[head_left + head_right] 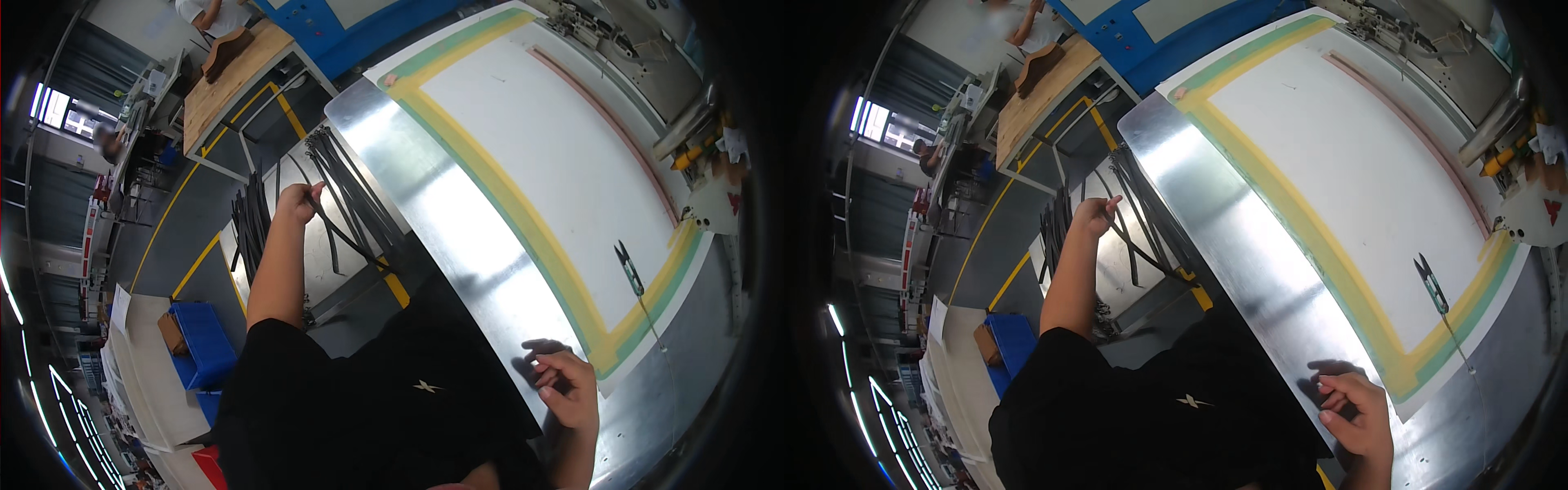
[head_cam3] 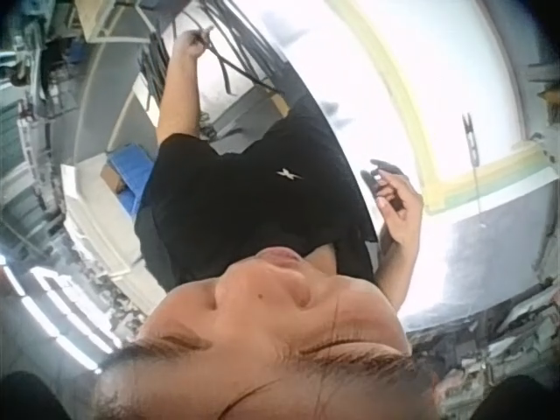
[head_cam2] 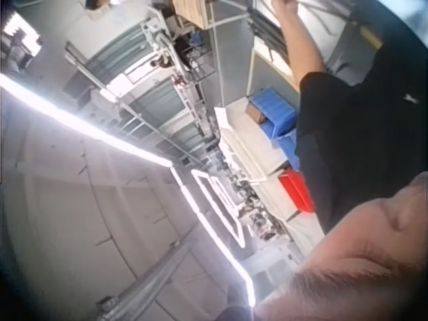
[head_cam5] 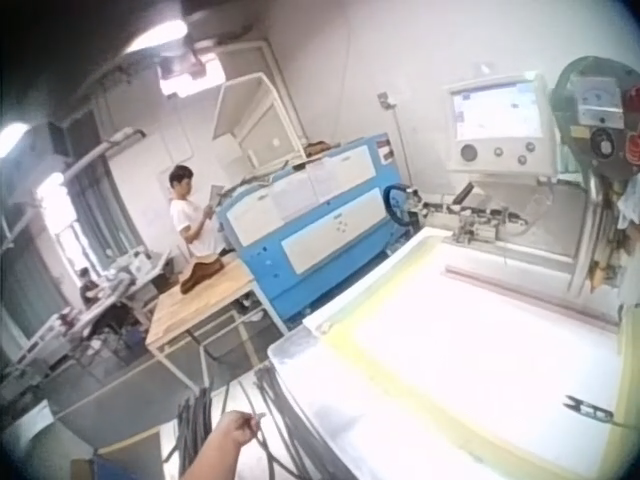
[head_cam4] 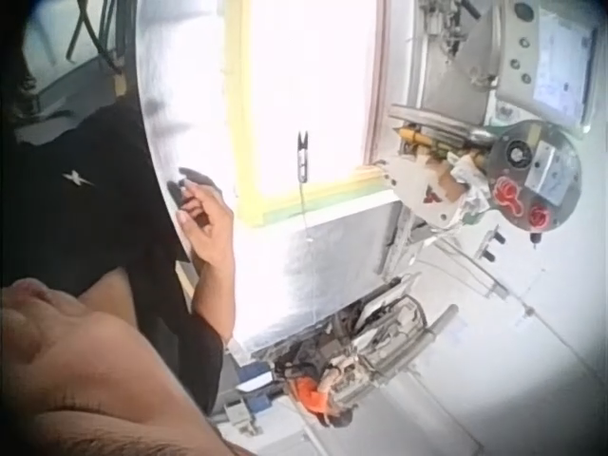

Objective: The person is using an industrial sewing machine to attach a zipper tape to a leather strap.

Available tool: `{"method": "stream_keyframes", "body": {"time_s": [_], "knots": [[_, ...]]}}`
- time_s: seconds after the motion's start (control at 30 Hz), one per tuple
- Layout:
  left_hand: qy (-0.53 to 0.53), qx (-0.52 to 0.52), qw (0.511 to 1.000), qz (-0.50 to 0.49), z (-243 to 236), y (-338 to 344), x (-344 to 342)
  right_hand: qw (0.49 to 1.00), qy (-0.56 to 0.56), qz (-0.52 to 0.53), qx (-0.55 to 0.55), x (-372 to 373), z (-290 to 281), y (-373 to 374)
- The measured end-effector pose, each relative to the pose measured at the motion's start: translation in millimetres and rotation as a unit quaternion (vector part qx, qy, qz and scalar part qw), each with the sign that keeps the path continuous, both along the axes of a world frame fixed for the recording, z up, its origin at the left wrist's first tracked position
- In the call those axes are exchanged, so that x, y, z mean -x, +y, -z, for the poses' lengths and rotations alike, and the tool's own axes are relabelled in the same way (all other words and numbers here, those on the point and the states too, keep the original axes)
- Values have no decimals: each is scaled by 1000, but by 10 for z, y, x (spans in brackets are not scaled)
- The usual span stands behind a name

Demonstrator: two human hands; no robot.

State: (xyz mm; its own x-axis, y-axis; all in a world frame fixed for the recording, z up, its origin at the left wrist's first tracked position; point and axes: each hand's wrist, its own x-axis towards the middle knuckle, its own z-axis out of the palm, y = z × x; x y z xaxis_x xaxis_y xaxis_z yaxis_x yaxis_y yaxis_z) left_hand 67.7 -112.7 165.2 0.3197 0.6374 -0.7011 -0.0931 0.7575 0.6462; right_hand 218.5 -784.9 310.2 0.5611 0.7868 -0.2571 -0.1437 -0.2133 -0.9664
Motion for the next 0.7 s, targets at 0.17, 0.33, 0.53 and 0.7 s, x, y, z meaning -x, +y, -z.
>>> {"method": "stream_keyframes", "body": {"time_s": [0.17, 0.33, 0.53, 0.7], "knots": [[-32, -50, 993, 98, -129, 489, -179, 1000, 12, 10, 4, -31, 27, -6], [143, -40, 982, 117, -88, 538, -347, 999, 32, 27, -6, -41, 51, -29], [263, 18, 950, 168, 1072, 160, -234, 998, 48, 32, 4, -102, 66, -9], [191, -45, 977, 83, 1219, 303, -489, 998, 56, 30, 1, -122, 64, -26]]}}
